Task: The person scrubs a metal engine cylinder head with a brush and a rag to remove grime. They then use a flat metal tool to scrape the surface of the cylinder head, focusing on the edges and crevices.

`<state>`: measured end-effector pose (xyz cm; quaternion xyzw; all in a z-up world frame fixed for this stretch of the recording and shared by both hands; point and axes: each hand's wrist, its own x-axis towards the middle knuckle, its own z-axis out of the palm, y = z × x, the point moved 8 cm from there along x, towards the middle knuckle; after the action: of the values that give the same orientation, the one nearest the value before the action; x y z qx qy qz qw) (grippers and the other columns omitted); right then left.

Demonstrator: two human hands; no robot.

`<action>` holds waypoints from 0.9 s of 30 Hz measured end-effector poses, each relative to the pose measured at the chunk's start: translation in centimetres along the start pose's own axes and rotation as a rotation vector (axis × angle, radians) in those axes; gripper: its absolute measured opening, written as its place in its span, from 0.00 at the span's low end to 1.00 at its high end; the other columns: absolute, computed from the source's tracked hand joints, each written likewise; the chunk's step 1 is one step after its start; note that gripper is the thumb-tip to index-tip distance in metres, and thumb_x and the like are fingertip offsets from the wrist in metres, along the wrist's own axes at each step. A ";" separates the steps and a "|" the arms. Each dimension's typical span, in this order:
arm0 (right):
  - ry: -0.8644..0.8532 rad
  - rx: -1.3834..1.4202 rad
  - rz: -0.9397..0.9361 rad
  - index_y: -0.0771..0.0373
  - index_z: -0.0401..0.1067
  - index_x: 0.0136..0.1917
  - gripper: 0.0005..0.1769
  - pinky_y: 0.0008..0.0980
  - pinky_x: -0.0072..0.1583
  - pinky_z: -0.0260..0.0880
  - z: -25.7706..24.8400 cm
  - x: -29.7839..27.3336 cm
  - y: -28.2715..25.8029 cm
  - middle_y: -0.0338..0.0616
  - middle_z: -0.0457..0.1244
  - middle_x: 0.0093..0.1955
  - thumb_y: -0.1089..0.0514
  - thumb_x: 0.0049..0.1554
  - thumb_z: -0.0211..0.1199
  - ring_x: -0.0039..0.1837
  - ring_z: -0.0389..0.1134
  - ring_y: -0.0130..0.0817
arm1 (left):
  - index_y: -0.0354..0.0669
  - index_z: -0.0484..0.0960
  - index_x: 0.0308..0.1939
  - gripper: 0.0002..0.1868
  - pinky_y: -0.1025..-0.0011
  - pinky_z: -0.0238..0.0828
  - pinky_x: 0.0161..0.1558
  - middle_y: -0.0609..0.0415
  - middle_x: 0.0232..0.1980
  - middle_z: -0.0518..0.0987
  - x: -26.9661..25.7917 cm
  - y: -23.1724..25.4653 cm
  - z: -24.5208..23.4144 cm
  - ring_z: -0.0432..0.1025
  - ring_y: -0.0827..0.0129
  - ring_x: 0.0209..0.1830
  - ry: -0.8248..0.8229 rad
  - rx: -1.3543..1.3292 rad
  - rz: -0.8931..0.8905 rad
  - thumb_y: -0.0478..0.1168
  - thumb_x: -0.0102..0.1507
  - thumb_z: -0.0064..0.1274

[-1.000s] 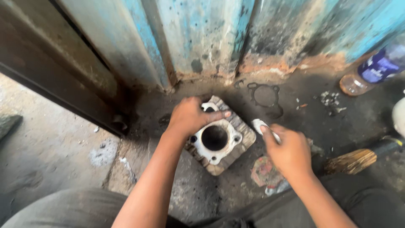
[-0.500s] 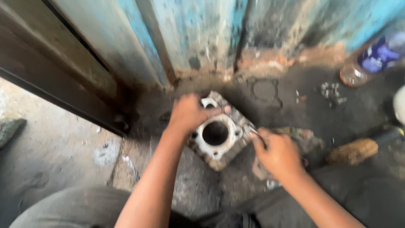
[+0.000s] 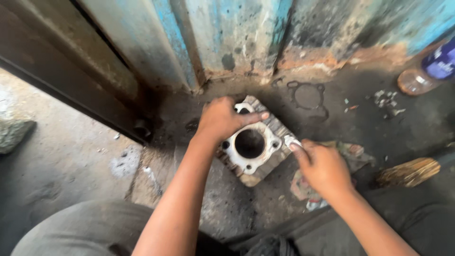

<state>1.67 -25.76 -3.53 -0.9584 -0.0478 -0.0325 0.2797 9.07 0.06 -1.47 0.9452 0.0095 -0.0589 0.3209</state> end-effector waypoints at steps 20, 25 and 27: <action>0.056 -0.041 0.022 0.61 0.75 0.44 0.17 0.51 0.40 0.67 -1.0 -0.7 -0.6 0.54 0.64 0.26 0.47 0.64 0.56 0.33 0.69 0.55 | 0.40 0.87 0.50 0.51 0.57 0.72 0.58 0.38 0.51 0.84 -0.2 -0.1 0.2 0.79 0.48 0.52 0.035 -0.028 -0.004 0.80 0.41 0.60; 0.060 -0.185 -0.179 0.61 0.76 0.44 0.15 0.54 0.40 0.67 -0.6 -1.7 -3.5 0.57 0.65 0.29 0.48 0.61 0.57 0.35 0.68 0.60 | 0.44 0.88 0.50 0.49 0.55 0.73 0.55 0.38 0.48 0.85 -1.5 -0.3 -0.2 0.80 0.48 0.50 0.050 -0.049 -0.001 0.79 0.42 0.60; 0.110 -0.031 0.067 0.62 0.75 0.43 0.18 0.52 0.41 0.68 -2.5 -0.5 -1.0 0.58 0.66 0.29 0.47 0.64 0.55 0.35 0.71 0.57 | 0.44 0.86 0.51 0.49 0.54 0.72 0.52 0.38 0.48 0.84 -1.0 0.9 -1.3 0.79 0.46 0.49 0.119 -0.075 0.103 0.78 0.41 0.62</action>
<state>1.01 -26.29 -0.91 -0.9603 0.0002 -0.0767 0.2681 8.27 0.16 0.23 0.9337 -0.0179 0.0142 0.3573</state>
